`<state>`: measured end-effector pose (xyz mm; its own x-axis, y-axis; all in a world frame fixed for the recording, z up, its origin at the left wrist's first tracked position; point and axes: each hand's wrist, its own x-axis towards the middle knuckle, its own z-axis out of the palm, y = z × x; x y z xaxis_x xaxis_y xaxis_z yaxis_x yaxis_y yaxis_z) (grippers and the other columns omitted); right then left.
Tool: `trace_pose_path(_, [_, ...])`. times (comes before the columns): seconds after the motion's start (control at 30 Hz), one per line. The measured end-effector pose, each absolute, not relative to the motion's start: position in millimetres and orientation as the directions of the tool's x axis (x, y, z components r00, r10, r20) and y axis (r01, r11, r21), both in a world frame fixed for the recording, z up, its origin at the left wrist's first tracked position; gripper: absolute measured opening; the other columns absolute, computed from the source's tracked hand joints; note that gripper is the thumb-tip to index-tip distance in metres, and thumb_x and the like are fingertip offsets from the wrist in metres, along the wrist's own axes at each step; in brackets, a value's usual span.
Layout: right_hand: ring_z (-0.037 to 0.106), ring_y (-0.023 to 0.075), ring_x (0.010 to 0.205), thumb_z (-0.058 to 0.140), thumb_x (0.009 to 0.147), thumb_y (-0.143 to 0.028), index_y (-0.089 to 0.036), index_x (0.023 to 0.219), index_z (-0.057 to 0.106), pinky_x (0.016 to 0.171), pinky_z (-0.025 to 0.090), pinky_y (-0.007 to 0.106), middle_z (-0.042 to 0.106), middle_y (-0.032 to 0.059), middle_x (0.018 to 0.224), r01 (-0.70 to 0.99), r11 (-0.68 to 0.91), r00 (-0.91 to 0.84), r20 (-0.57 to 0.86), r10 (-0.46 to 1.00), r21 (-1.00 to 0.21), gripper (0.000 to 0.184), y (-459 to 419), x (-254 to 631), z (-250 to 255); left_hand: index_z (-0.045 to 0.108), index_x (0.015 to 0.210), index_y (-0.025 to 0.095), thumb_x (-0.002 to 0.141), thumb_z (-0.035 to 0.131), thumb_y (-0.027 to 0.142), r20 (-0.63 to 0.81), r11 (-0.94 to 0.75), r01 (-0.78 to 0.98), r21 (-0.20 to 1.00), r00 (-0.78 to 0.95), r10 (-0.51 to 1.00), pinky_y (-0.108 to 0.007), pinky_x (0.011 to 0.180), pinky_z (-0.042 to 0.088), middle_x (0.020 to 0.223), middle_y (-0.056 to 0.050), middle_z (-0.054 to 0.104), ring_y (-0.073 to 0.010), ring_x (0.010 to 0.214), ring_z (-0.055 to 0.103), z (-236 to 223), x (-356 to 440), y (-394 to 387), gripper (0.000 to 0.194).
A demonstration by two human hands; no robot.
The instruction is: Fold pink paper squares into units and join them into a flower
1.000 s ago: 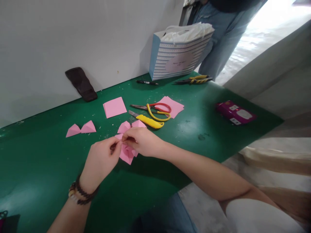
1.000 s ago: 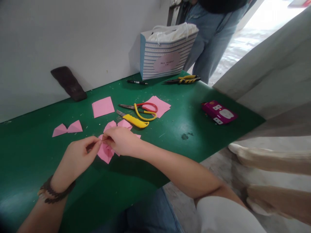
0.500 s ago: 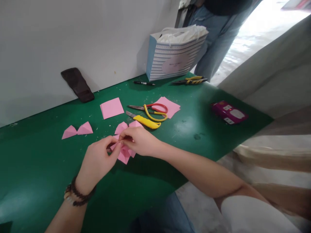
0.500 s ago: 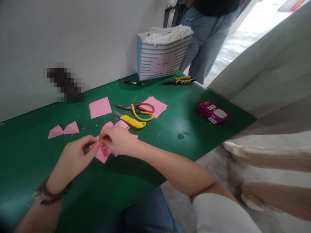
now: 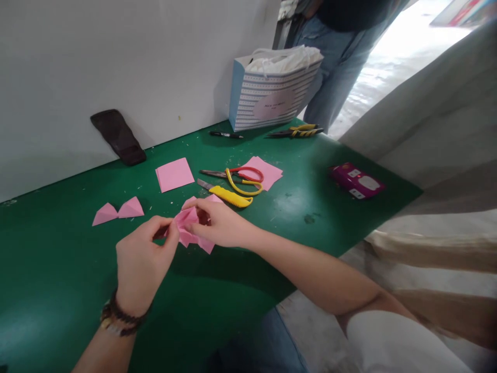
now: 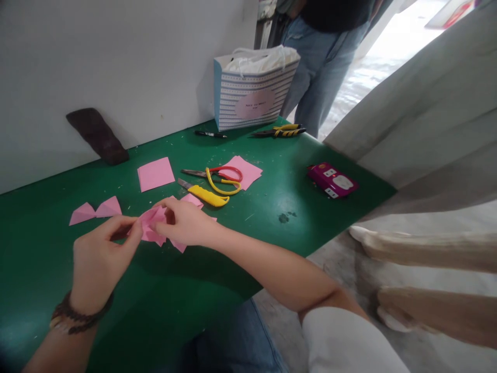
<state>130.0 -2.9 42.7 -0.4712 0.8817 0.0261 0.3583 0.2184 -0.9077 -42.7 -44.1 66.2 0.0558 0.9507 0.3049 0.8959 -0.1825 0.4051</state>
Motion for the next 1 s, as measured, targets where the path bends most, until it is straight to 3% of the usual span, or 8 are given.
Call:
trace_pose_path(0.1, [0.047,0.0097,0.057,0.054,0.081,-0.018,-0.014,0.088,0.063,0.051,0.033,0.023,0.056,-0.0029,0.065,0.434,0.256,-0.430,0.051,0.901,-0.864,0.012,-3.3,127.1,39.4,0.066,0.079,0.021,0.085,0.055,0.031,0.299,-0.195,0.889,0.415,0.069,0.952,-0.023,0.058,0.042,0.073,0.002,0.070,-0.0145,0.067,0.065,65.1,-39.6,-46.7,0.016])
trace_pose_path(0.2, [0.044,0.0091,0.057,0.054,0.077,-0.014,-0.015,0.076,0.061,0.052,0.030,0.022,0.055,-0.0032,0.064,0.481,0.319,-0.392,0.124,0.911,-0.817,0.006,-3.6,126.0,37.0,0.065,0.081,0.021,0.085,0.055,0.032,0.262,-0.209,0.878,0.430,0.100,0.960,-0.023,0.060,0.044,0.076,0.001,0.070,-0.0152,0.070,0.065,64.2,-37.6,-47.7,0.015])
trace_pose_path(0.43, [0.045,0.0097,0.061,0.056,0.076,-0.014,-0.017,0.065,0.048,0.055,0.029,0.022,0.053,-0.0029,0.065,0.500,0.421,-0.428,0.206,0.880,-0.757,0.014,-4.5,123.9,31.3,0.063,0.077,0.022,0.085,0.053,0.034,0.152,-0.162,0.905,0.395,0.109,0.982,-0.024,0.055,0.039,0.071,0.002,0.067,-0.0145,0.063,0.060,60.5,-37.6,-44.6,0.018])
trace_pose_path(0.63, [0.053,0.0126,0.071,0.058,0.076,-0.014,-0.016,0.075,0.058,0.060,0.034,0.023,0.063,0.0019,0.079,0.507,0.454,-0.428,0.244,0.870,-0.733,0.002,-3.8,123.0,26.5,0.065,0.085,0.024,0.084,0.054,0.040,0.069,-0.134,0.866,0.481,0.115,0.991,-0.023,0.058,0.042,0.079,0.002,0.069,-0.0144,0.067,0.062,62.7,-39.9,-44.4,0.019])
trace_pose_path(0.73, [0.052,0.0117,0.066,0.059,0.077,-0.015,-0.015,0.077,0.062,0.057,0.034,0.023,0.063,0.0013,0.074,0.501,0.452,-0.441,0.231,0.867,-0.738,0.003,-4.8,124.7,31.4,0.065,0.080,0.023,0.085,0.051,0.040,0.078,-0.144,0.877,0.458,0.122,0.989,-0.023,0.057,0.041,0.074,0.003,0.068,-0.0138,0.064,0.060,64.0,-42.0,-42.4,0.022])
trace_pose_path(0.83, [0.054,0.0111,0.062,0.060,0.082,-0.026,-0.014,0.096,0.066,0.056,0.039,0.023,0.063,-0.0001,0.070,0.404,0.401,-0.464,0.193,0.864,-0.823,0.019,-5.2,129.3,41.5,0.062,0.072,0.022,0.085,0.050,0.037,0.104,-0.144,0.896,0.419,0.110,0.988,-0.024,0.054,0.037,0.065,0.003,0.064,-0.0126,0.058,0.057,65.1,-47.1,-38.4,0.023])
trace_pose_path(0.9, [0.058,0.0113,0.066,0.054,0.087,-0.031,-0.013,0.108,0.065,0.060,0.044,0.023,0.066,0.0011,0.074,0.324,0.320,-0.384,0.185,0.905,-0.890,0.029,-4.3,132.9,47.2,0.059,0.068,0.021,0.084,0.051,0.037,0.140,-0.123,0.896,0.427,0.069,0.988,-0.024,0.054,0.036,0.061,0.004,0.062,-0.0119,0.056,0.056,65.9,-51.4,-35.6,0.024])
trace_pose_path(1.0, [0.061,0.0110,0.068,0.053,0.086,-0.026,-0.013,0.107,0.066,0.062,0.047,0.023,0.067,0.0020,0.078,0.299,0.256,-0.292,0.167,0.942,-0.919,0.027,-3.0,135.0,48.9,0.057,0.065,0.020,0.083,0.052,0.038,0.193,-0.095,0.900,0.426,0.013,0.981,-0.024,0.054,0.035,0.058,0.004,0.059,-0.0114,0.054,0.054,66.1,-54.9,-33.7,0.025])
